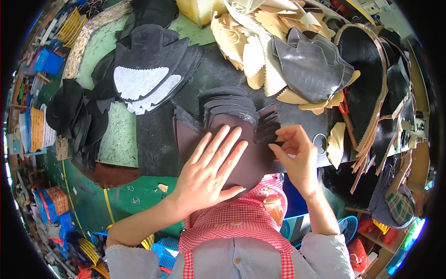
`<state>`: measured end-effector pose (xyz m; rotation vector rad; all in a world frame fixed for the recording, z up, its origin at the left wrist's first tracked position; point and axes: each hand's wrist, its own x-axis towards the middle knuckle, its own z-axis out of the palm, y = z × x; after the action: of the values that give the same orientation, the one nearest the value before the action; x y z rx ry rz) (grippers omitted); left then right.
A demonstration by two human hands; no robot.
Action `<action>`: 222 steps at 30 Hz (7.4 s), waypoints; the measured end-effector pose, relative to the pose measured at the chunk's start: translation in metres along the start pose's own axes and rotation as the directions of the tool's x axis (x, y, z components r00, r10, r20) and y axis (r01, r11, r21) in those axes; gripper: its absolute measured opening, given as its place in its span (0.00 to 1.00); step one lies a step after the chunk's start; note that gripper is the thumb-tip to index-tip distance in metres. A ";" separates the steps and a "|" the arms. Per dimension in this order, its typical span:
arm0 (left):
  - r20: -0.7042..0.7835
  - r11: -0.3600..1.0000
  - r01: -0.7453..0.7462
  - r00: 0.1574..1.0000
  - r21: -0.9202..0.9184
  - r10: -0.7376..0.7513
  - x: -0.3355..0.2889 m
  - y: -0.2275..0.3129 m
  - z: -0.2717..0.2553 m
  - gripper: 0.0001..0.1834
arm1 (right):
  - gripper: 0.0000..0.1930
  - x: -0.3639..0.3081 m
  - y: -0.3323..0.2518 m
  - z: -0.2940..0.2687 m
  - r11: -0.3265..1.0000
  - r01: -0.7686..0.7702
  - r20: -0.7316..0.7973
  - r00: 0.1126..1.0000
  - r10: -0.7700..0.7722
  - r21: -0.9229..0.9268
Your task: Peeling off protective backings and stacking cut shoe component pieces at a workbench.
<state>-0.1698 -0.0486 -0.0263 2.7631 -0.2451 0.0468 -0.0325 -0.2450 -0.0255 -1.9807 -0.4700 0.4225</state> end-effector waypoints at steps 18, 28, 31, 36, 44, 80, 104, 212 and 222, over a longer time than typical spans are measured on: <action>-0.203 0.945 0.314 0.935 0.092 -0.291 -0.012 -0.005 0.013 0.50 | 0.48 0.024 -0.010 0.034 0.541 0.641 0.475 0.767 -0.431 -0.545; -0.309 0.894 0.438 0.866 0.091 -0.393 0.002 -0.003 0.013 0.58 | 0.26 0.055 -0.009 0.000 0.540 0.648 0.092 0.682 -0.726 -0.538; -0.425 0.945 0.327 0.858 0.022 -0.287 0.007 -0.030 -0.004 0.51 | 0.26 0.076 -0.001 -0.035 0.519 0.328 -0.103 0.763 -0.639 -0.789; -0.524 0.896 0.414 0.805 0.160 -0.278 0.005 -0.131 -0.046 0.44 | 0.05 0.095 0.016 -0.072 0.551 0.475 -0.009 0.752 -0.659 -0.686; -0.497 0.949 0.301 0.812 -0.092 -0.305 -0.007 -0.172 -0.069 0.11 | 0.11 0.095 0.016 -0.063 0.621 0.493 0.043 0.803 -0.595 -0.609; -0.207 0.972 -0.064 0.978 -0.225 0.017 0.011 0.006 -0.012 0.24 | 0.04 0.044 -0.044 -0.043 0.914 0.406 -0.004 0.914 -0.406 0.010; -0.153 0.702 0.074 0.955 -0.708 -0.255 0.044 0.046 -0.012 0.03 | 0.10 -0.017 -0.046 -0.022 0.956 0.275 0.108 0.952 -0.285 0.101; -0.485 0.824 0.440 0.667 -0.356 -0.566 0.005 -0.056 -0.021 0.10 | 0.09 0.063 -0.048 0.022 0.932 0.240 0.280 0.946 -0.163 -0.270; -0.117 0.998 0.059 0.991 -0.008 -0.060 0.028 -0.012 -0.003 0.47 | 0.10 0.066 -0.021 -0.009 0.995 -0.067 0.132 0.988 0.076 -0.071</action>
<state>-0.1403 -0.0408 -0.0257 2.7493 -0.1315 0.1915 0.0256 -0.2105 -0.0093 -2.0460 -0.5038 0.5952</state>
